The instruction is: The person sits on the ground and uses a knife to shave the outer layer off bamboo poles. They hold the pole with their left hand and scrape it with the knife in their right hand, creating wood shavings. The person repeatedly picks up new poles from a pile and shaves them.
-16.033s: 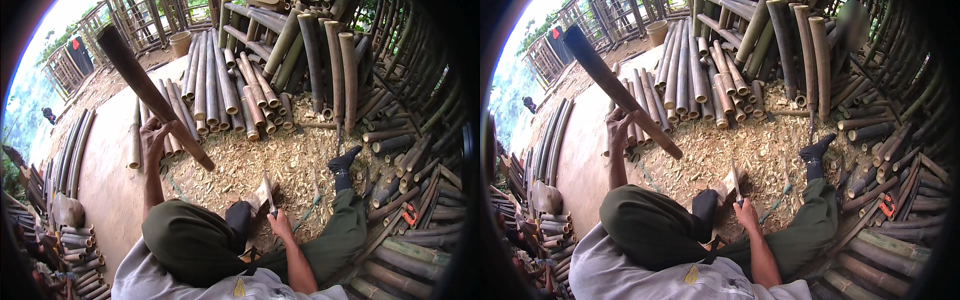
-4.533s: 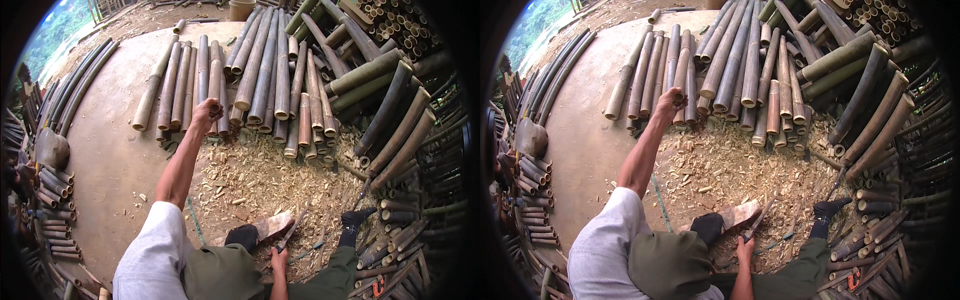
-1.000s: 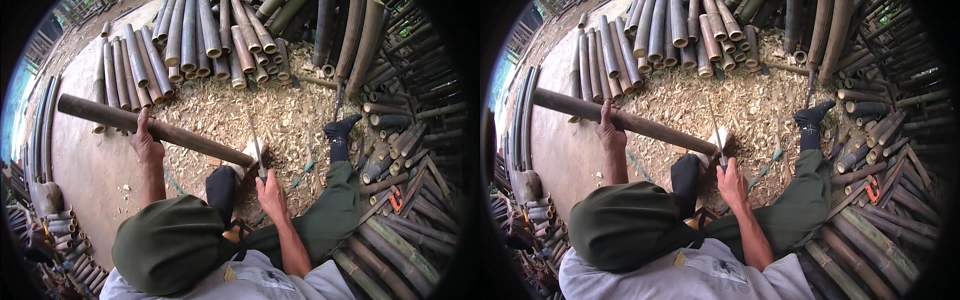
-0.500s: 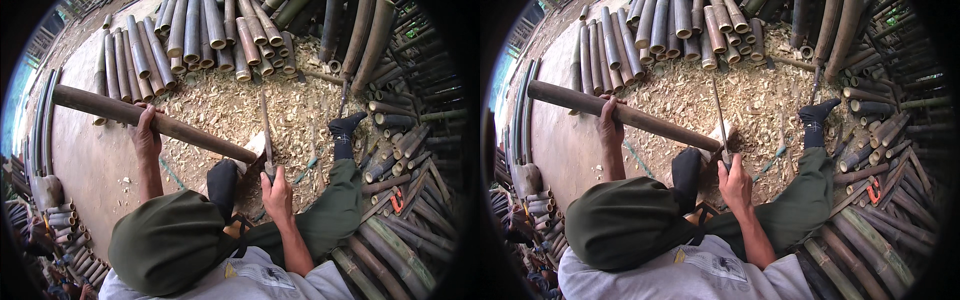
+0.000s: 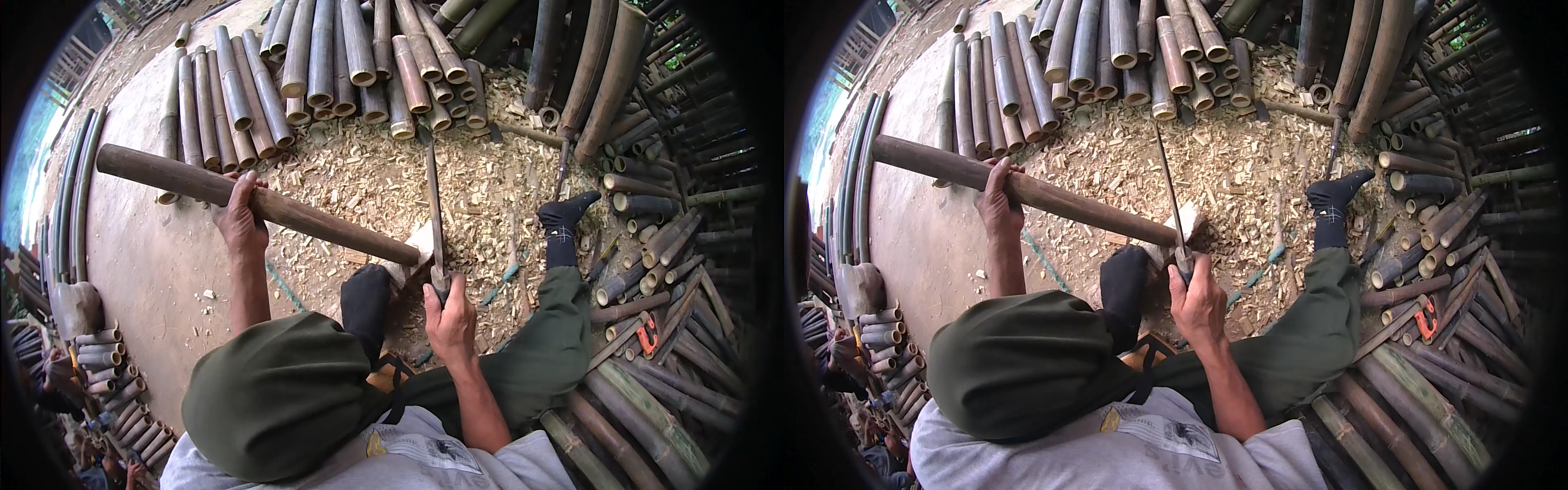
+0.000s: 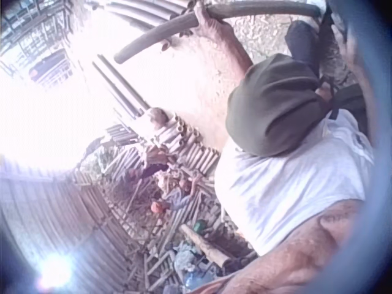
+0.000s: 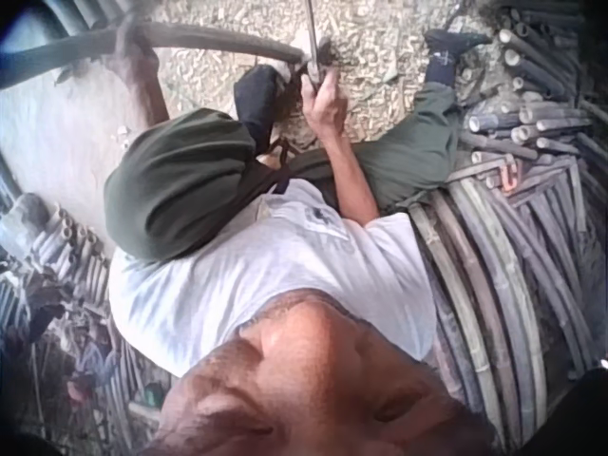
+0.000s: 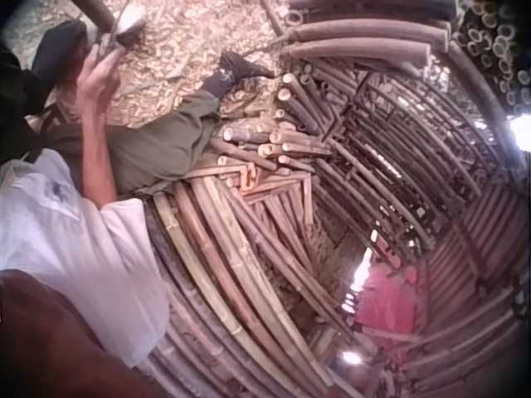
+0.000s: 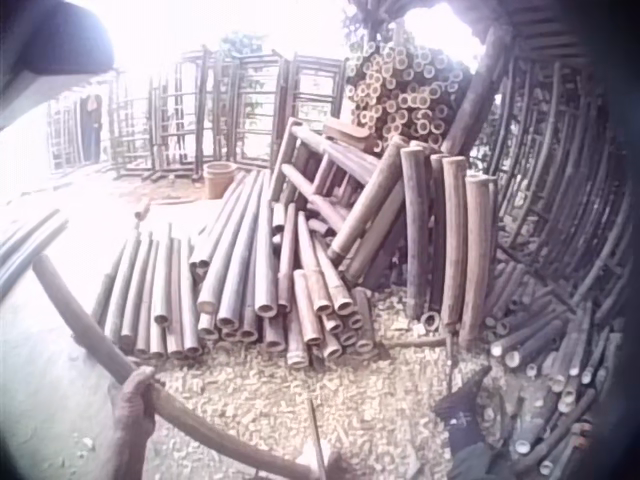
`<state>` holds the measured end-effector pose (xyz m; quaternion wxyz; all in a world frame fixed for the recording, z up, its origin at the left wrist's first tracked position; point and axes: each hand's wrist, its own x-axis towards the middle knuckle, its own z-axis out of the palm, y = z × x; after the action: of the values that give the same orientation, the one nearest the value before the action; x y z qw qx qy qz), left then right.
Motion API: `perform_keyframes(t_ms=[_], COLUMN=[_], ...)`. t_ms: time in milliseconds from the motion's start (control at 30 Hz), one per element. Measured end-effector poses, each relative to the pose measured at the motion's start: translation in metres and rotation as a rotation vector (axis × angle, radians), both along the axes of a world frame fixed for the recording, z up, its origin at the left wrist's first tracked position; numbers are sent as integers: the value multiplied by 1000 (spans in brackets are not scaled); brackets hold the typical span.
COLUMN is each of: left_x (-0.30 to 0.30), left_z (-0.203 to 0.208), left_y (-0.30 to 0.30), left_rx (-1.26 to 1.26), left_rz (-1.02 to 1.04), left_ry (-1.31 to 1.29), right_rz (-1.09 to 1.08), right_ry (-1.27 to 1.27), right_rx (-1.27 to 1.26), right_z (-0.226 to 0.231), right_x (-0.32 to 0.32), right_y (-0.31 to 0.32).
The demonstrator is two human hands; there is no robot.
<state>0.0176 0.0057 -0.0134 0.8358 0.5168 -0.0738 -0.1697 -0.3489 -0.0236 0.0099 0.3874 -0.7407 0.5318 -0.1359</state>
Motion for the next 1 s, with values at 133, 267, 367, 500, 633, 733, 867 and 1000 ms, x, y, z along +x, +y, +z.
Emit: perform_keyframes(t_ms=[133, 267, 367, 500, 633, 733, 867, 1000], left_x=[-9, -4, -4, -15, -2, 4, 1, -12], left_z=[4, 7, 10, 16, 5, 20, 20, 32], left_y=[-11, -1, 1, -14, 4, 10, 5, 6], left_rx=[-28, -28, -38, -66, -18, -96, -103, 56], left_rz=[-95, -143, -145, -176, -233, -383, -448, -329], left_ry=[-41, -58, -70, -70, -76, -98, -113, -15], right_rz=[39, 72, 1, 8, 51, -9, -40, 18], right_ry=[389, 253, -50, 410, 241, 39, 29, 352], right_rx=[77, 15, -49, 148, 159, 12, -11, 100], right_z=[-82, -25, 16, -82, -70, 6, -47, -86], right_x=[-15, 5, 12, -13, -21, 3, -8, -23], right_y=[-7, -17, -8, -6, -22, -17, -1, -6])
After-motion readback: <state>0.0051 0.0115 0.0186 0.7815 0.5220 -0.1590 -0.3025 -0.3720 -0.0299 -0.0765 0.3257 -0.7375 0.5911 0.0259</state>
